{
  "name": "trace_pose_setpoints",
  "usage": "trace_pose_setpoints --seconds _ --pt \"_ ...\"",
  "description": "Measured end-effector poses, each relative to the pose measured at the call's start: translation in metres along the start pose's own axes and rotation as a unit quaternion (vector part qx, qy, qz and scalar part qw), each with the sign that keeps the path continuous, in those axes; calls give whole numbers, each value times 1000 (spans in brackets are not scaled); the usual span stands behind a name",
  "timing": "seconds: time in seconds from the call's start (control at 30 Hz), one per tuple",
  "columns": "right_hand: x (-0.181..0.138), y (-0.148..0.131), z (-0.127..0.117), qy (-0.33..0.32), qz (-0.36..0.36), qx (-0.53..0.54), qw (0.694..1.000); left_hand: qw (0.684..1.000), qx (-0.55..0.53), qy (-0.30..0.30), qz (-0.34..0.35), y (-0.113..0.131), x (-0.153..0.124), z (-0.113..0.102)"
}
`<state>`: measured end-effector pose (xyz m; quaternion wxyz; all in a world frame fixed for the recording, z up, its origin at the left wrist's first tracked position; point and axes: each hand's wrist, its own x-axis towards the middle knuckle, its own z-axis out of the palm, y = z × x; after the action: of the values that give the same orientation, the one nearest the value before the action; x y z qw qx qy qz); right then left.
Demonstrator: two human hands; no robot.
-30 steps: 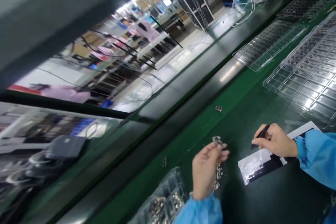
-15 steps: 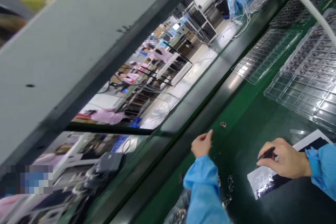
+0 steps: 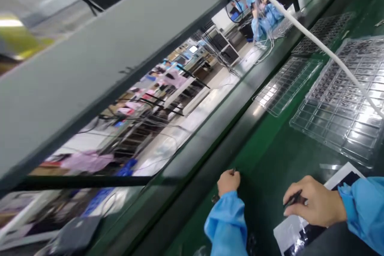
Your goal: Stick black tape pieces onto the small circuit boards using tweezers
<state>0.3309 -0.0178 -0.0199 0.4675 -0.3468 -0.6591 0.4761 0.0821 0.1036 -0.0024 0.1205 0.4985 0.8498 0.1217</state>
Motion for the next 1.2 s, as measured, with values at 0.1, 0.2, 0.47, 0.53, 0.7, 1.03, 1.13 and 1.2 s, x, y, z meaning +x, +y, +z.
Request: trace_pose_setpoints --seconds 0.1,0.2,0.47,0.53,0.7,1.03,1.13,1.2 --pt "5 2 -8 -5 59 46 997 1000 10 28 -3 -6 -16 -14" --pt "9 0 -19 -1 125 87 988 998 -6 60 10 -20 -67 -26" --pt "12 3 -25 -104 238 140 956 876 -18 -87 474 -43 -249 7" --pt "6 3 -21 -129 238 119 955 860 23 -79 503 -45 -269 26" --pt "-3 10 -11 -159 233 55 958 878 103 -32 466 -42 -278 47" --pt "-6 19 -7 -159 222 1 962 897 84 -56 431 -39 -276 48" --pt "-5 18 -7 -167 232 0 958 901 71 -65 424 -38 -274 47" --pt "-4 17 -7 -169 239 3 956 901 64 -66 423 -38 -273 47"
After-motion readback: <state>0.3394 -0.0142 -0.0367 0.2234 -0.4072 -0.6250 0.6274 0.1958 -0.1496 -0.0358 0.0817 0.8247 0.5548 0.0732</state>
